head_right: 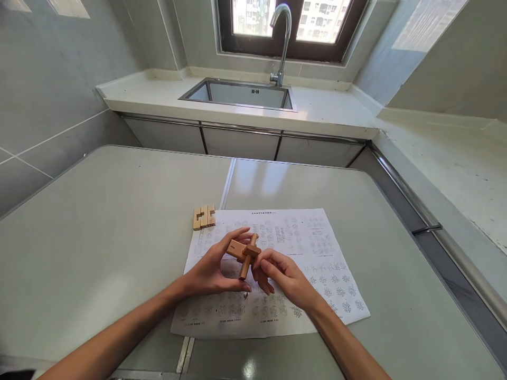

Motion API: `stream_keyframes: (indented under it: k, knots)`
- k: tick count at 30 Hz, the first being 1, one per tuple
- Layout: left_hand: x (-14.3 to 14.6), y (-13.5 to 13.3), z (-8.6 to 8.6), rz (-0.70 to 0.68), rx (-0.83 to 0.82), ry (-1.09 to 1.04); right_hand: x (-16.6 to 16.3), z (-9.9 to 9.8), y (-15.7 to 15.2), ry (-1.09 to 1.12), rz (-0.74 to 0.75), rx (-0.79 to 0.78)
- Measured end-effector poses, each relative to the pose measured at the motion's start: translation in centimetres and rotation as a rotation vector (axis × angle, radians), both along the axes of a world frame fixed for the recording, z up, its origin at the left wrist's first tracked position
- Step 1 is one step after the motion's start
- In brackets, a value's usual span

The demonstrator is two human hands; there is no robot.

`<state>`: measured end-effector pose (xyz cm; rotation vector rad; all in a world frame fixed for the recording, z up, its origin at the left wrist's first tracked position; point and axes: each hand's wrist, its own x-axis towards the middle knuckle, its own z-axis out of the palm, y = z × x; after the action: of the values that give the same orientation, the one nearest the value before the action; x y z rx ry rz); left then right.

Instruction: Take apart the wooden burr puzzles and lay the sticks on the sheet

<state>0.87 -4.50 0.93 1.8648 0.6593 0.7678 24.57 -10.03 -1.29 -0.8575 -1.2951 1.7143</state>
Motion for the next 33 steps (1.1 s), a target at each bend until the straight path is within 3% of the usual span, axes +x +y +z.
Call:
stream_keyframes:
  k: [5,13,26,33]
  knots:
    - [0.1,0.0,-0.1,0.065,0.003,-0.005,-0.4,-0.1,0.2,0.067,-0.027,-0.073]
    - [-0.1,0.4,-1.4,0.041,0.128,0.175,-0.6,0.2,0.3,-0.101,-0.085,-0.103]
    - [-0.3,0.9,-1.4,0.031,0.191,0.198,-1.3,0.7,0.2,-0.073,-0.115,-0.154]
    - [-0.1,0.7,-0.6,0.024,0.257,0.197,-1.5,0.6,0.0,-0.054,-0.164,-0.147]
